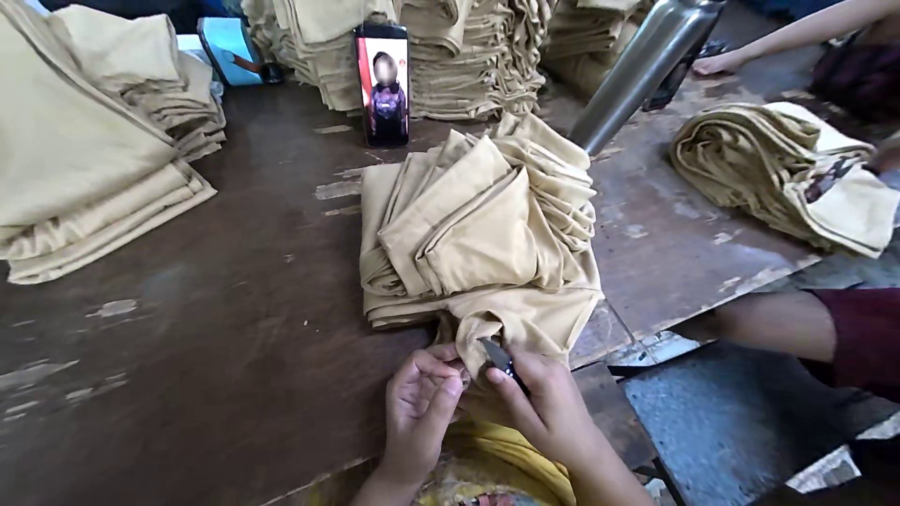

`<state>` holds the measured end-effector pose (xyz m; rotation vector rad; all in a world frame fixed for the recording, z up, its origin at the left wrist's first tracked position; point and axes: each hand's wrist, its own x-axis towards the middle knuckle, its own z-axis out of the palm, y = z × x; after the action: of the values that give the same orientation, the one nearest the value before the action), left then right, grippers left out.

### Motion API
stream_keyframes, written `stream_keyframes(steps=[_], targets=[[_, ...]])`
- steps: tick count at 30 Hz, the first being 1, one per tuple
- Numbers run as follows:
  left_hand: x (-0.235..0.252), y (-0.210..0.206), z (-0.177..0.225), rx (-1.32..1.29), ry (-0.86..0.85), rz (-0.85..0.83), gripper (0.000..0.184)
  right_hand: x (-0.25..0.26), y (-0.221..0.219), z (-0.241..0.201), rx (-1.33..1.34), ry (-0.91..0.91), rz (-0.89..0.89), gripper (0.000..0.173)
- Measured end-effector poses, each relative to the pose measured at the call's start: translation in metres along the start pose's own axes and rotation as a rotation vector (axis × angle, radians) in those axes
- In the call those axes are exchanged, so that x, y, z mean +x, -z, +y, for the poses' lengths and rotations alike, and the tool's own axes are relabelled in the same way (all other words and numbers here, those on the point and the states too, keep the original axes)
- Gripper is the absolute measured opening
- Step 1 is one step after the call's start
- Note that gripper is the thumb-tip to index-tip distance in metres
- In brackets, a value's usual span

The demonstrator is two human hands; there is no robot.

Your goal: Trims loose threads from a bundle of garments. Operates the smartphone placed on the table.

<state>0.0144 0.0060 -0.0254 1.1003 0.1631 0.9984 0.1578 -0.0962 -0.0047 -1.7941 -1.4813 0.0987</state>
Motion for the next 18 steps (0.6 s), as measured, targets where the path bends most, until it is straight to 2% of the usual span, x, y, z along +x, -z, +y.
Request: stream_keyframes(steps=[4,8,12,15,18], targets=[[-0.001,0.0,0.0,-0.057,0.021,0.035,0.009,-0.008,0.007,0.006,-0.045,0.053,-0.033,0.048],[0.0,-0.002,-0.001,-0.054,0.013,0.042,0.01,-0.009,0.0,0.0,-0.166,0.054,0.015,0.049],[0.001,-0.005,0.0,-0.045,0.006,0.053,0.009,-0.006,-0.001,0.0,-0.178,0.045,0.056,0.05],[-0.001,-0.008,0.0,0.162,-0.027,0.065,0.009,-0.003,0.005,0.001,-0.062,0.026,0.077,0.05],[-0.001,-0.016,-0.001,0.353,-0.033,0.104,0.015,0.008,0.008,0.003,-0.041,-0.019,0.17,0.041]])
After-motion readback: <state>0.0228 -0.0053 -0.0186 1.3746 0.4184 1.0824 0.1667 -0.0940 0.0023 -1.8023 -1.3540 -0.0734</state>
